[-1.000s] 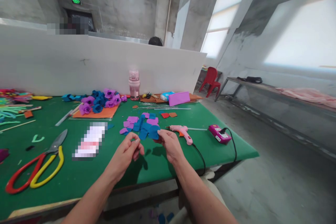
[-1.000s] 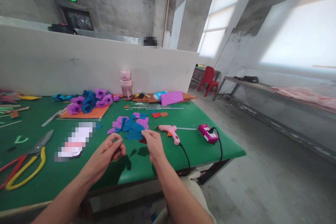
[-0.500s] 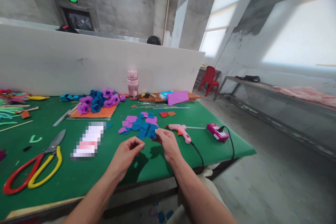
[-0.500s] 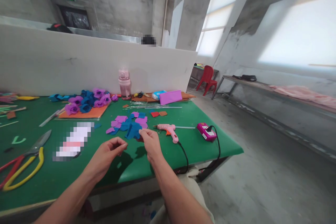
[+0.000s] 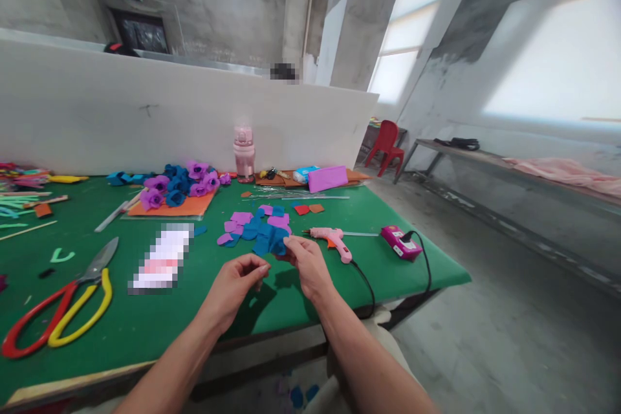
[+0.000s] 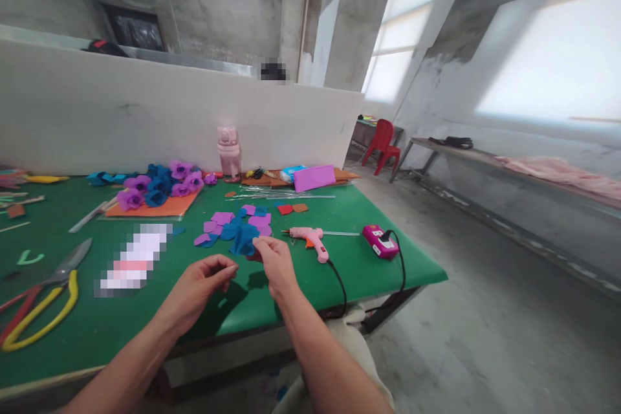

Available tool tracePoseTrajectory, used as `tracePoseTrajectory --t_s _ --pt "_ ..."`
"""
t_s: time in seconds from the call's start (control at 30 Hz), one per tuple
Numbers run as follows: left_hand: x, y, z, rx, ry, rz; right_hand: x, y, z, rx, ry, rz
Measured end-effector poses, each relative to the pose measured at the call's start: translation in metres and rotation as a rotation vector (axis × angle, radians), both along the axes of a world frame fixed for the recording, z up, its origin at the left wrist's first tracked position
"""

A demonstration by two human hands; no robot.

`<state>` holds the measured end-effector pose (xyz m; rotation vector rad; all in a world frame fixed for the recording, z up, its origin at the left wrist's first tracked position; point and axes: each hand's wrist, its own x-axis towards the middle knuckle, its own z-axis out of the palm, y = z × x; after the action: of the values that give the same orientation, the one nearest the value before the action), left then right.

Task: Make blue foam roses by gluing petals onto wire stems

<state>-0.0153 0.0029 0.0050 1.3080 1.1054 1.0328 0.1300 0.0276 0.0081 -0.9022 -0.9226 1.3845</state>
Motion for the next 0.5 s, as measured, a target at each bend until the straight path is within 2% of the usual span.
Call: tracePoseTrajectory --t_s 0.23,0.5 --pt "0.0004 0.0017 -0.0030 -0.038 -0.067 0.006 -0.0030 -0.0015 -0.0024 0.032 -0.025 -0.003" --pt "0.0007 0.0022 -0.0034 -0.012 -0.035 0.030 -0.0047 -0.0024 -0.0028 0.046 0.011 -0.005"
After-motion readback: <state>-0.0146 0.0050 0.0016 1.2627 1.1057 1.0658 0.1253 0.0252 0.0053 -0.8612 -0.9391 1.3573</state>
